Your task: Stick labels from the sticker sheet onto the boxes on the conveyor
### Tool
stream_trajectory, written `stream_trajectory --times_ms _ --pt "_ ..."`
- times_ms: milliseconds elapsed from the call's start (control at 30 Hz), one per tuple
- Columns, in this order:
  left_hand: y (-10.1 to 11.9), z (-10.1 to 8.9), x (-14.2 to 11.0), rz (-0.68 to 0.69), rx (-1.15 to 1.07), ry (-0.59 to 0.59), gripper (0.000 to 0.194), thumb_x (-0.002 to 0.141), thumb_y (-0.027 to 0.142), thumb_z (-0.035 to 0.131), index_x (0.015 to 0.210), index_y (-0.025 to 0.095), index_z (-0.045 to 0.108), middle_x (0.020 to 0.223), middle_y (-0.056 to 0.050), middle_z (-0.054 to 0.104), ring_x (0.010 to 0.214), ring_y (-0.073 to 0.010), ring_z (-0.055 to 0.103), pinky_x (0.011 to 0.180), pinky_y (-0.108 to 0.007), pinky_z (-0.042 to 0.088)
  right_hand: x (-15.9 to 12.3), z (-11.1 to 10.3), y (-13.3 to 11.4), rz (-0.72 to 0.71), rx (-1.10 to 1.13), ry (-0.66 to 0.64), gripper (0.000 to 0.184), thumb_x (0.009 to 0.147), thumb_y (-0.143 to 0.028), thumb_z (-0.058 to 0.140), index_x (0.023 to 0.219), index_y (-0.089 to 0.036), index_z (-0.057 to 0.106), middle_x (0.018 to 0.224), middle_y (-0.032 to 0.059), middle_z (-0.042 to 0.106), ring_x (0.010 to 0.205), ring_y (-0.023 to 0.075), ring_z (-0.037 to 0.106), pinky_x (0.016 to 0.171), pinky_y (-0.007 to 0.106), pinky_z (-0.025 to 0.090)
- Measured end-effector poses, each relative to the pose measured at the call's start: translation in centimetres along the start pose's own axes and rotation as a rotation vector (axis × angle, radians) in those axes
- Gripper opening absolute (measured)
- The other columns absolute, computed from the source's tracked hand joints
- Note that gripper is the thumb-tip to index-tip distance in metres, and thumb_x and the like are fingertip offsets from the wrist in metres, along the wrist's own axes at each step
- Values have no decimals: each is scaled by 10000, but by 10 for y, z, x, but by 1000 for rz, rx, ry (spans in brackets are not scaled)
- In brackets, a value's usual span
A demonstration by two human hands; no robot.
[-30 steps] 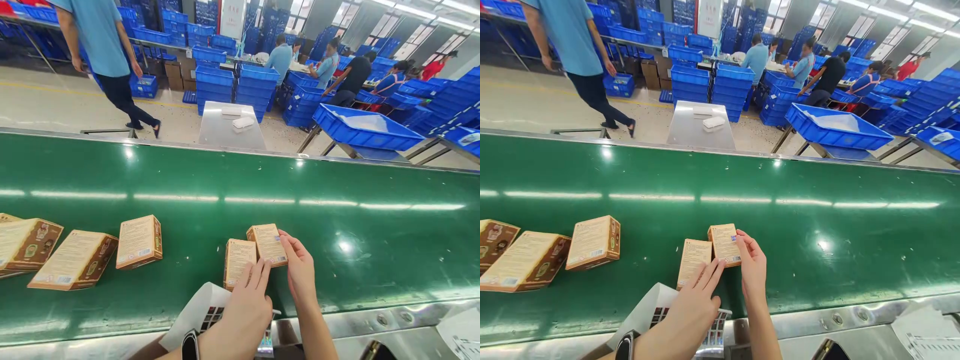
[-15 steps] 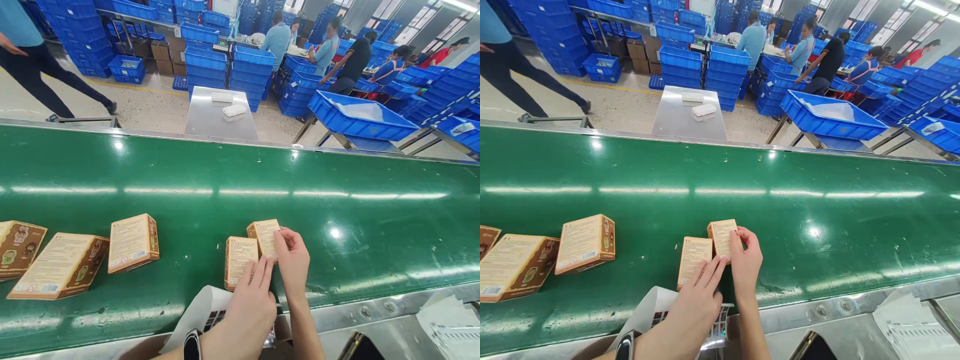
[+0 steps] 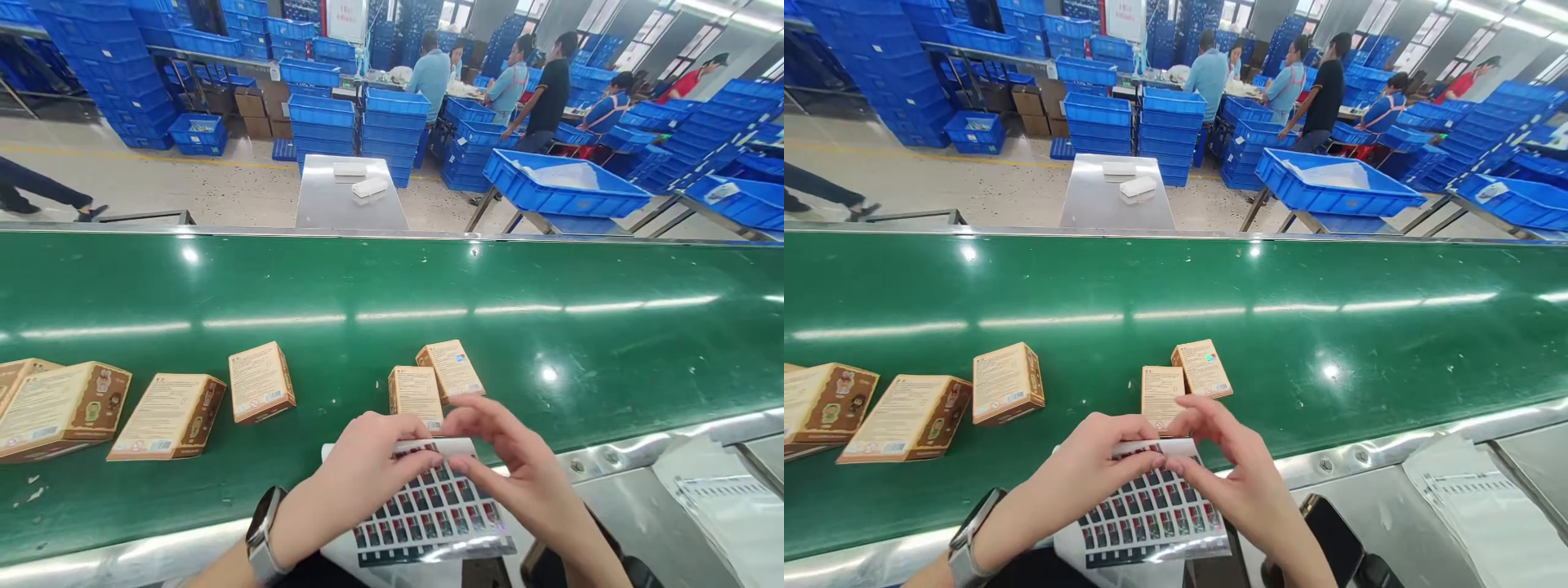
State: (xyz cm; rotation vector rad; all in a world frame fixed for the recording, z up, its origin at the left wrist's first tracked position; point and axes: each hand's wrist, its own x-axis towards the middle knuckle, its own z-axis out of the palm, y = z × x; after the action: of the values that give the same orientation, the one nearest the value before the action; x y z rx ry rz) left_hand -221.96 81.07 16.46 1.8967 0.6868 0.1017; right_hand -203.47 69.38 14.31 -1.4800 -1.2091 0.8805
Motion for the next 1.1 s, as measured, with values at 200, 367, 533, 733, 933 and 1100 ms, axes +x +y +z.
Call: stream_trajectory --times_ms 200,367,533,733,933,1100 --pt "4 -2 4 -26 16 -29 147 928 279 564 867 204 674 747 46 685 662 -122 568 603 -218 362 -9 -6 -3 -101 -351 25 238 974 -312 591 1208 -287 628 946 24 713 812 192 688 666 251 560" --pt "-1 -6 -3 11 158 -49 267 976 304 490 831 199 689 701 31 657 627 -123 538 589 -225 358 -10 10 -6 -449 -681 17 222 991 -137 532 1158 -248 628 1116 75 690 1052 254 632 917 422 491" --pt "3 -7 -2 16 240 -83 238 973 269 494 847 203 684 715 27 676 627 -130 561 603 -233 380 -15 21 -5 -479 -727 53 208 975 -64 528 1083 -221 610 1155 89 674 1143 259 590 970 463 446" --pt "-9 -4 -1 68 351 -61 203 978 266 499 867 209 660 855 5 724 779 -172 662 670 -273 488 -23 12 2 -161 -322 192 88 957 -281 607 886 -253 651 1129 90 658 1107 278 597 926 428 506" --pt "-36 30 9 581 656 -93 169 956 173 515 836 157 634 1576 -103 367 1493 -260 252 1219 -470 233 4 -5 30 409 280 414 431 729 -576 797 841 -195 630 576 -25 576 446 149 528 426 256 453" --pt "-35 46 15 607 799 -136 32 828 139 645 831 113 663 1547 -206 383 1488 -282 264 1219 -431 228 20 1 41 480 358 462 504 659 -597 830 867 -178 640 521 -32 581 425 166 558 409 262 468"
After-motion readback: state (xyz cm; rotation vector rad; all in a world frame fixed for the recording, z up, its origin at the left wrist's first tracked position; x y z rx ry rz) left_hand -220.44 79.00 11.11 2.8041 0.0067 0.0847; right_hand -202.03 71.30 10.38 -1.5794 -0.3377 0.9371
